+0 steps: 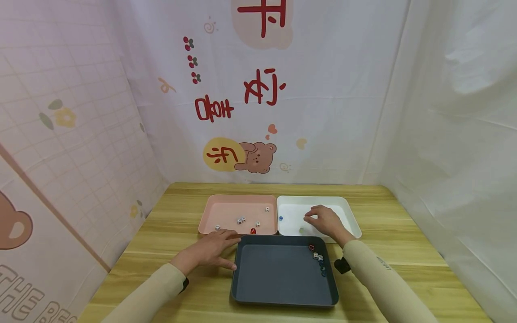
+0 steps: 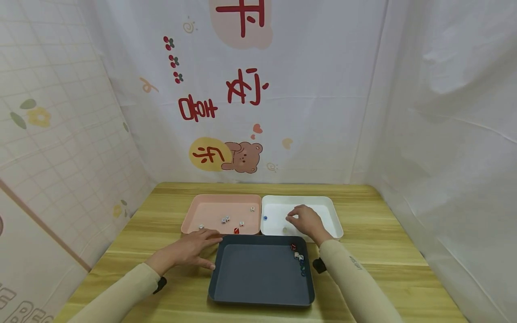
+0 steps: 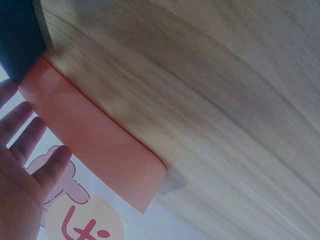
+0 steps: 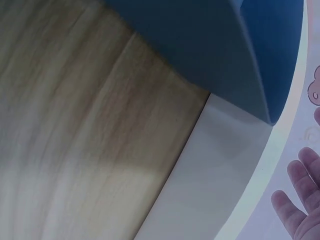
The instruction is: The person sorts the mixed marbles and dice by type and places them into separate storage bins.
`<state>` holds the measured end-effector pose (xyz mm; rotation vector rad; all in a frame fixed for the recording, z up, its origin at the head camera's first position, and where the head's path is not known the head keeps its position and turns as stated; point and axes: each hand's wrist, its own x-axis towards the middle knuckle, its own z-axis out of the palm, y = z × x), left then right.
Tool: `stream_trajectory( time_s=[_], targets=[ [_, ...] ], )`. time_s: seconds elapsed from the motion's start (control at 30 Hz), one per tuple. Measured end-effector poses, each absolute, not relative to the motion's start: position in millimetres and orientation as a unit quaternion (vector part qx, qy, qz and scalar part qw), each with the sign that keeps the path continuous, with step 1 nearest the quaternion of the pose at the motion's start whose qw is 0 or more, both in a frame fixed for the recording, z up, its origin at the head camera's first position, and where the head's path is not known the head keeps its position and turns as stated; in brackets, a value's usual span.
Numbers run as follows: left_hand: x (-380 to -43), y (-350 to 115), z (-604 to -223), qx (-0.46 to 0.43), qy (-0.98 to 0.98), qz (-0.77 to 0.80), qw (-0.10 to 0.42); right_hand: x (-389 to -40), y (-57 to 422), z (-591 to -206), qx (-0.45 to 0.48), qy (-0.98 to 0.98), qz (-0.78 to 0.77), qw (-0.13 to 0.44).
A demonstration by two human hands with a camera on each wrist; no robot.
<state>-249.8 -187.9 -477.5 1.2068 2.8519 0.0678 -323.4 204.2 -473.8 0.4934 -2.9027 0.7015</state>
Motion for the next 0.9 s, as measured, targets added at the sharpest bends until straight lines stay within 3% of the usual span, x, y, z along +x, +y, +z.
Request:
stream_trajectory(
  time_s=[0.9],
  targets=[
    [-249.4, -187.2, -478.0, 0.390, 0.920, 0.020, 0.023, -316.0, 212.3, -474.7, 0.179, -0.948, 0.255, 0.069]
  ],
)
